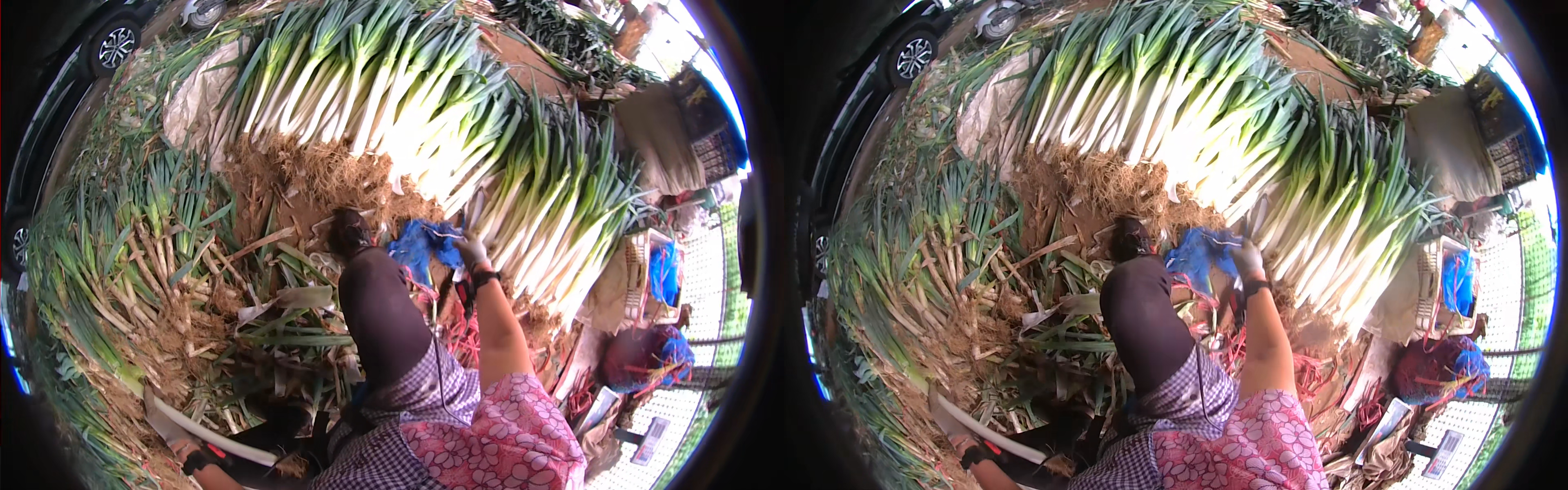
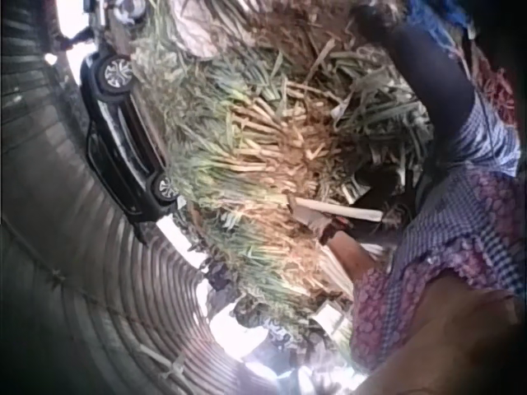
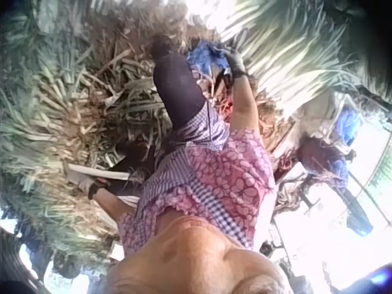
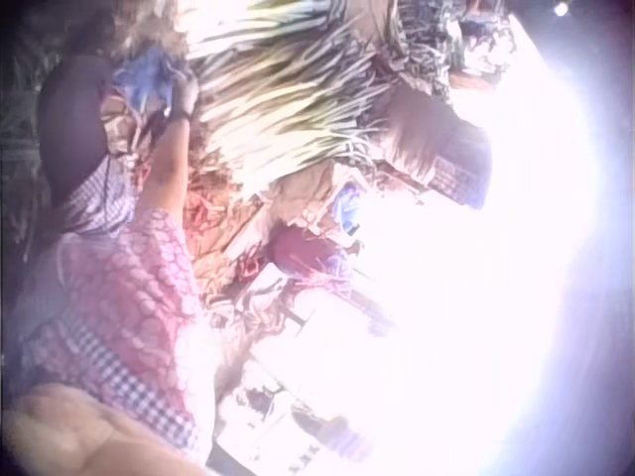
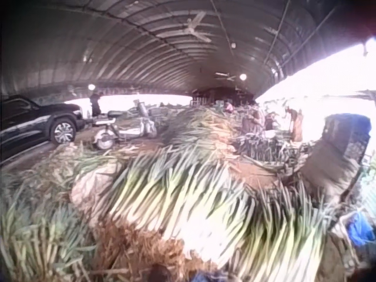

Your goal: The person cleans leeks by hand, peeling away outer layers, wiping the stalks with a cloth, and shaking off dirt. They then place the cleaned leeks onto a pile before reaching for another one from a separate pile.

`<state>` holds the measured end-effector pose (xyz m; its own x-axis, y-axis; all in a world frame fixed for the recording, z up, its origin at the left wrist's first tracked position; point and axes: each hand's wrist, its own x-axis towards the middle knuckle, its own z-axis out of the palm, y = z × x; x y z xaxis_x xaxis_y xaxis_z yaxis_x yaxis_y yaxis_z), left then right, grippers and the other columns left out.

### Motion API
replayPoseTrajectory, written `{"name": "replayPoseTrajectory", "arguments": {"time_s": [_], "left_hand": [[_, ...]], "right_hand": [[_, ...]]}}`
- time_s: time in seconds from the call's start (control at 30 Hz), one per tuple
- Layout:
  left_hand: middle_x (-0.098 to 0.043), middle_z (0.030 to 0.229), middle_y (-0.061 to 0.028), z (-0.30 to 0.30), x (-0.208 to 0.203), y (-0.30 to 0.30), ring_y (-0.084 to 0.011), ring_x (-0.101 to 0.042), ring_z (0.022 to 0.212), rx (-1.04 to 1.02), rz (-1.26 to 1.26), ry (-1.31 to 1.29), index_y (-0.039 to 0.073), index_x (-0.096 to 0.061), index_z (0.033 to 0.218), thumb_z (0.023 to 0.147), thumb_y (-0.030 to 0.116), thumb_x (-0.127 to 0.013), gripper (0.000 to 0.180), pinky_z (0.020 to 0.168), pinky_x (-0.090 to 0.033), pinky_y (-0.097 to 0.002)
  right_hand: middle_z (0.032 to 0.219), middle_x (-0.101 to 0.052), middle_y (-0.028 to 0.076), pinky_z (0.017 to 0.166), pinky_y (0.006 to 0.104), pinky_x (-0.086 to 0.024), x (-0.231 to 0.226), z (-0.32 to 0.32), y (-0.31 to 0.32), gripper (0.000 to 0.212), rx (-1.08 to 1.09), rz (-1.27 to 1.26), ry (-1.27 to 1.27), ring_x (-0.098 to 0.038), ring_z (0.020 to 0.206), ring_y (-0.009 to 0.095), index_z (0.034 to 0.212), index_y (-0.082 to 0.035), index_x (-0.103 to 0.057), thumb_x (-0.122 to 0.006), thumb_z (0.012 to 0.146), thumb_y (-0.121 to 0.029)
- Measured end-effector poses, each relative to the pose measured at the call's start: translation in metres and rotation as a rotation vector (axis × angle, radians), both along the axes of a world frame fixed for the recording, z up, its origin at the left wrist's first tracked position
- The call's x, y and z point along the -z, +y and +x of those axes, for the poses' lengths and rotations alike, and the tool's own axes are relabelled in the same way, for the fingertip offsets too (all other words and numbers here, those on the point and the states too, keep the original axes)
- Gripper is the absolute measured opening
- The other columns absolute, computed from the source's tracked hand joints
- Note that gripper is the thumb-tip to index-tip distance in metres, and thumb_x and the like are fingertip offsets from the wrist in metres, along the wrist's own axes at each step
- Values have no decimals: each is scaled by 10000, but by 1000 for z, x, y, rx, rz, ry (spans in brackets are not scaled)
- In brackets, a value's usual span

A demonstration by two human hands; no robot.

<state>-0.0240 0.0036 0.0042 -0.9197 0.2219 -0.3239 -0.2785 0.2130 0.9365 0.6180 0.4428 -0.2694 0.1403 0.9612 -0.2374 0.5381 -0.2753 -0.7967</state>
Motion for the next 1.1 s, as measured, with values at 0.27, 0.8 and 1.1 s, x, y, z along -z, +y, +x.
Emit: {"name": "replayPoseTrajectory", "arguments": {"time_s": [0.27,0.8,1.1], "left_hand": [[-437,594,5,81,-85,2,-110,-424,455,43,-43,288,54,-524,885,822,171,-636,174,401,-346,-242],[-562,675,-9,152,-99,106,-108,-560,538,384,55,-5,40,-610,966,821,135,-665,183,520,-523,-263],[-558,661,-15,180,-124,81,-105,-549,519,581,186,-8,18,-588,941,815,114,-641,168,491,-456,-238]], "right_hand": [[1406,-407,250,1114,419,-290,47,-95,4,499,-443,-256,-526,-351,1345,353,1328,-267,-524,-547,837,-348],[1040,-599,52,794,265,-471,-354,-222,-43,291,-414,313,1012,-572,930,145,1120,-11,-553,-608,836,-37],[1102,-583,106,924,418,-401,-366,-412,-207,235,-1139,963,663,-523,1068,310,988,-132,-663,-661,761,-76]]}}
